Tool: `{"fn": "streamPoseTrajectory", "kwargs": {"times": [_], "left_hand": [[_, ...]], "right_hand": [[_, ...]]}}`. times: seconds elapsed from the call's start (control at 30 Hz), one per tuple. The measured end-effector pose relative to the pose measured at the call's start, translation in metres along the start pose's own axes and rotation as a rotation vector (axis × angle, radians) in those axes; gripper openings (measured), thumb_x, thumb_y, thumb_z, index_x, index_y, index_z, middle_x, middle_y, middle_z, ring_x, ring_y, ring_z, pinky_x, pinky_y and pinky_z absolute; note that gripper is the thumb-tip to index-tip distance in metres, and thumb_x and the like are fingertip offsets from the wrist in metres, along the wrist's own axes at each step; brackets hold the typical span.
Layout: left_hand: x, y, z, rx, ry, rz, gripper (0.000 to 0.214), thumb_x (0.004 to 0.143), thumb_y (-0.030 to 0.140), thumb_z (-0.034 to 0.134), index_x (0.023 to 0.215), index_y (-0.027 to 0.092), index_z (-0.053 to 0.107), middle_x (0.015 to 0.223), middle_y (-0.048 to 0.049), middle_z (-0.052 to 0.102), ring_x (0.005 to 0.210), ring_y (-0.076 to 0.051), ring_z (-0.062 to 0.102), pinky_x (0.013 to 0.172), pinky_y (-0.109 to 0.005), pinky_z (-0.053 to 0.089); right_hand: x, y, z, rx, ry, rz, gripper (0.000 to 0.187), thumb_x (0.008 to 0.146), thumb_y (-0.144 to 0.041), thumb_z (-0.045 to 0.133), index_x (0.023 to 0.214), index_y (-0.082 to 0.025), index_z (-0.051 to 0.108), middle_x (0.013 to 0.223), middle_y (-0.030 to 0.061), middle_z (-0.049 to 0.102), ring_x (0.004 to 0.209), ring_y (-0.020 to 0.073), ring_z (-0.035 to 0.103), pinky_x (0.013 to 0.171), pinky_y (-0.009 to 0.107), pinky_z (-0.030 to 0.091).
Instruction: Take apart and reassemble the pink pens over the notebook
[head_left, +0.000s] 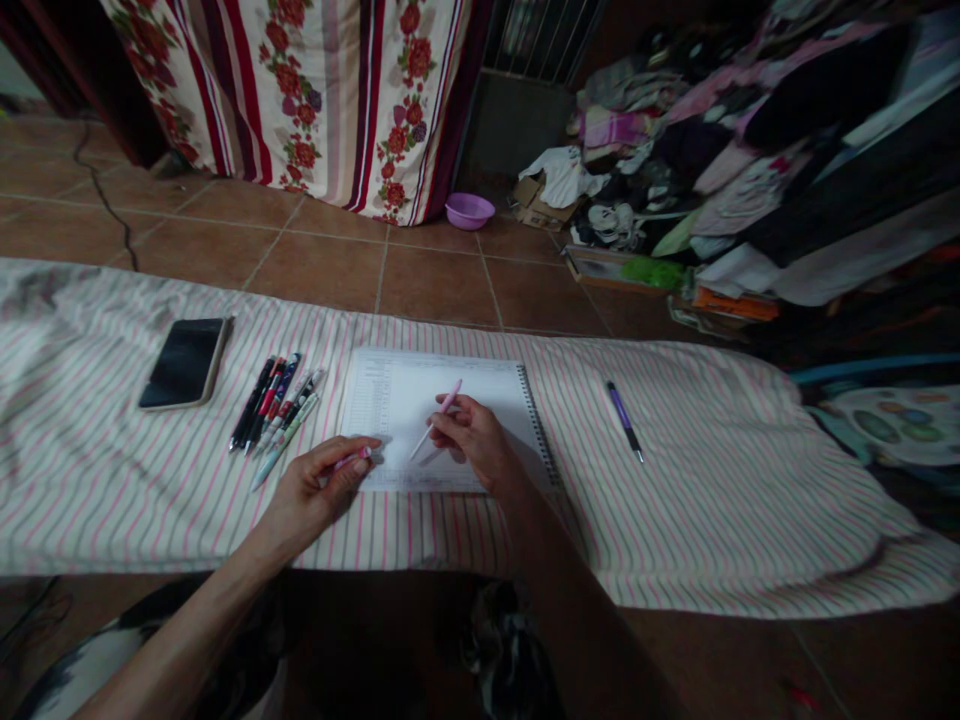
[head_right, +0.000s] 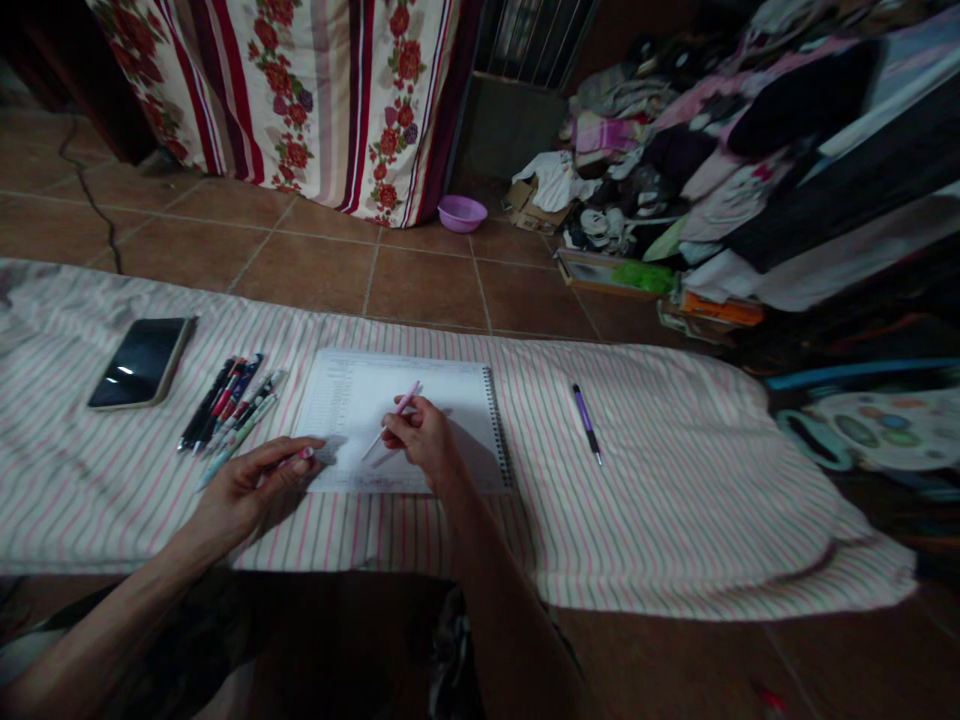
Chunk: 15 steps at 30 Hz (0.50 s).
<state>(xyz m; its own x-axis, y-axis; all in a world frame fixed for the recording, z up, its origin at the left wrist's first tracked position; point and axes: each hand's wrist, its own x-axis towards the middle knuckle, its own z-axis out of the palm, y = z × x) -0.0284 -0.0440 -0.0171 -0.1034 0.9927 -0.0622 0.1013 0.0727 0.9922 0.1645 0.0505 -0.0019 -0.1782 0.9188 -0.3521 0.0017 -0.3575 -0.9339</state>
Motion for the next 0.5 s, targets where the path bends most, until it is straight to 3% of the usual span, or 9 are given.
{"fn": "streamPoseTrajectory", "kwargs": {"times": [0.17, 0.33, 0.5], "left_hand": [[-0.001, 0.0, -0.001, -0.087, 0.023, -0.094, 0.033, 0.075, 0.036, 0.065, 0.101, 0.017, 0.066, 0.079, -0.0062, 0.069, 0.072, -0.017, 0.064, 0.067, -0.027, 0.05], [0.001, 0.004, 0.0, -0.14, 0.059, -0.086, 0.025, 0.073, 0.037, 0.067, 0.086, 0.016, 0.063, 0.076, -0.0038, 0.065, 0.071, -0.016, 0.062, 0.068, -0.027, 0.049], [0.002, 0.0, 0.002, -0.179, 0.039, -0.103, 0.023, 0.074, 0.035, 0.066, 0.088, 0.017, 0.062, 0.075, -0.0026, 0.065, 0.069, -0.014, 0.06, 0.064, -0.024, 0.047]], "right_hand": [[0.003, 0.004, 0.001, -0.006, 0.002, -0.031, 0.033, 0.063, -0.021, 0.071, 0.091, -0.016, 0.054, 0.055, -0.0034, 0.063, 0.046, 0.0093, 0.059, 0.047, 0.02, 0.048], [0.007, 0.01, 0.002, -0.079, 0.026, -0.034, 0.027, 0.065, -0.023, 0.07, 0.085, -0.017, 0.053, 0.055, -0.0037, 0.062, 0.044, 0.0105, 0.06, 0.043, 0.02, 0.045], [0.007, 0.012, 0.004, -0.211, 0.043, -0.058, 0.024, 0.067, -0.027, 0.069, 0.081, -0.017, 0.052, 0.053, -0.0033, 0.062, 0.041, 0.0105, 0.059, 0.036, 0.017, 0.04]]}}
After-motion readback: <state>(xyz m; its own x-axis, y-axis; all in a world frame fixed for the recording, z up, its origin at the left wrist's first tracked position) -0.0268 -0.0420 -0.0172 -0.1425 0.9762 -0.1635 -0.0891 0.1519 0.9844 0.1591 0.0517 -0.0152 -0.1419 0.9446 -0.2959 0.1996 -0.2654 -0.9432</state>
